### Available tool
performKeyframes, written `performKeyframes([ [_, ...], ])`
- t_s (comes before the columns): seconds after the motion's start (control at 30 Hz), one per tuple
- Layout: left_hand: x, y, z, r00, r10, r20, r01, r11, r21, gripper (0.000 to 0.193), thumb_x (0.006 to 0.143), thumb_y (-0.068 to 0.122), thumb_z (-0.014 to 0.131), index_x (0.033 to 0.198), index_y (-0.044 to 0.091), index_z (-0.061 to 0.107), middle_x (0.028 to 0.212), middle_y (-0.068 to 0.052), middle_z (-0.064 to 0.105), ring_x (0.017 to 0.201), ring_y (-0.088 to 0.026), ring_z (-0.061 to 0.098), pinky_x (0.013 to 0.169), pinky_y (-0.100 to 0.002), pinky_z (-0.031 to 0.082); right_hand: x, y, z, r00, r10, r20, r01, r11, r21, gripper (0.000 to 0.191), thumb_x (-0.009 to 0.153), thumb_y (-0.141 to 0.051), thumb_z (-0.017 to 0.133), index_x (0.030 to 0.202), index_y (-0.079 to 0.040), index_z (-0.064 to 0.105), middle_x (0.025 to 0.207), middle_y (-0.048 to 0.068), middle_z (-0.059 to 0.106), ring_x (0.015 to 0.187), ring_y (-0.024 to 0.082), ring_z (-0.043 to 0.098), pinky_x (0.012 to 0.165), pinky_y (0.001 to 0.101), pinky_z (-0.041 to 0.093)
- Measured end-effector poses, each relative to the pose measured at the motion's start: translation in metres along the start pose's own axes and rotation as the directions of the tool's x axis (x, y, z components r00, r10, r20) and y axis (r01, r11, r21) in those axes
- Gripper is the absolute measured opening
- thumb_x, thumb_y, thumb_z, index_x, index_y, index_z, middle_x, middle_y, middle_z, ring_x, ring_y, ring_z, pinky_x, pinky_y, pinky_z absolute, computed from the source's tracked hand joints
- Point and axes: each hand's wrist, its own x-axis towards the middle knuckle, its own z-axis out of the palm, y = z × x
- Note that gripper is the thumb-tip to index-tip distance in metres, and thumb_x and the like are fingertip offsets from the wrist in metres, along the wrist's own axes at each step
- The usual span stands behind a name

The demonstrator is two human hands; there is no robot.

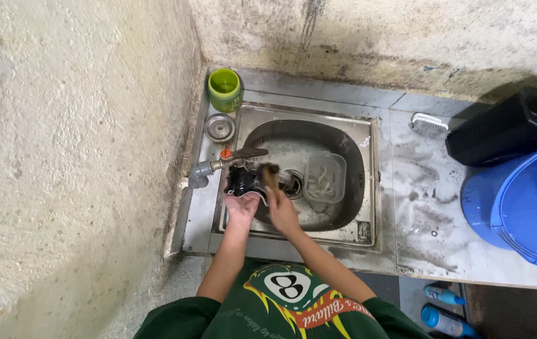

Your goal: The person washes a pair of black and white sneakers in a sink. They rinse the shoes under running water, scrub them with a brush, and rinse them again.

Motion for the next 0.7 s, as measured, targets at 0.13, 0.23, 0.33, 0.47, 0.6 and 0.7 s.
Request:
performKeyframes([
  [0.13,-0.007,-0.006,0.011,0.999,0.038,0.019,-0.039,0.999,0.013,0.05,0.091,0.045,0.056,0.123,0.009,0.07,0.117,-0.011,0.075,0.107,-0.033,0.07,0.099,-0.05,0.054,-0.004,0.008,-0.004,0.954,0.285,0.097,-0.281,0.958,-0.056,0.056,0.103,-0.053,0.049,0.114,-0.003,0.07,0.072,0.023,0.068,0.069,0.035,0.07,0.066,0.0502,0.051],
  [0.23,-0.009,-0.01,0.019,0.993,0.034,-0.112,-0.041,0.997,-0.068,0.05,0.09,0.042,0.061,0.123,0.006,0.07,0.119,-0.013,0.076,0.11,-0.033,0.07,0.102,-0.048,0.053,-0.005,0.01,-0.007,0.964,0.242,0.109,-0.245,0.969,0.021,0.057,0.102,-0.053,0.05,0.112,0.0,0.068,0.073,0.024,0.067,0.066,0.037,0.07,0.065,0.0498,0.052],
  [0.33,-0.01,-0.006,0.023,0.994,0.04,-0.1,-0.053,0.989,-0.135,0.05,0.089,0.043,0.065,0.122,0.005,0.071,0.117,-0.013,0.076,0.107,-0.031,0.071,0.099,-0.047,0.055,-0.007,0.014,-0.006,0.999,0.036,0.038,-0.037,0.998,0.04,0.058,0.103,-0.053,0.049,0.116,0.0,0.067,0.081,0.024,0.07,0.076,0.038,0.07,0.069,0.0493,0.053],
  [0.47,-0.012,0.002,0.015,0.992,0.126,-0.028,-0.127,0.991,-0.042,0.043,0.091,0.04,0.059,0.119,0.01,0.073,0.112,-0.009,0.077,0.099,-0.027,0.073,0.092,-0.044,0.058,-0.013,0.01,-0.003,0.97,0.224,0.09,-0.22,0.974,-0.051,0.061,0.105,-0.054,0.046,0.111,-0.001,0.073,0.081,0.026,0.071,0.077,0.041,0.071,0.075,0.0503,0.053],
  [0.6,-0.004,0.008,0.008,0.992,0.124,-0.036,-0.127,0.988,-0.088,0.042,0.097,0.04,0.054,0.118,0.009,0.073,0.11,-0.009,0.076,0.096,-0.027,0.074,0.088,-0.042,0.061,-0.013,0.006,-0.002,0.984,0.118,0.136,-0.119,0.993,-0.005,0.058,0.099,-0.053,0.049,0.115,-0.001,0.068,0.087,0.024,0.071,0.085,0.04,0.072,0.079,0.0479,0.053],
  [0.7,-0.004,0.013,0.005,0.987,0.133,-0.091,-0.149,0.969,-0.196,0.041,0.098,0.038,0.056,0.12,0.009,0.076,0.114,-0.01,0.079,0.098,-0.027,0.075,0.086,-0.039,0.057,-0.007,0.008,-0.004,0.977,0.189,0.103,-0.186,0.982,-0.036,0.06,0.101,-0.056,0.049,0.116,-0.001,0.067,0.091,0.022,0.072,0.089,0.038,0.071,0.079,0.0474,0.053],
])
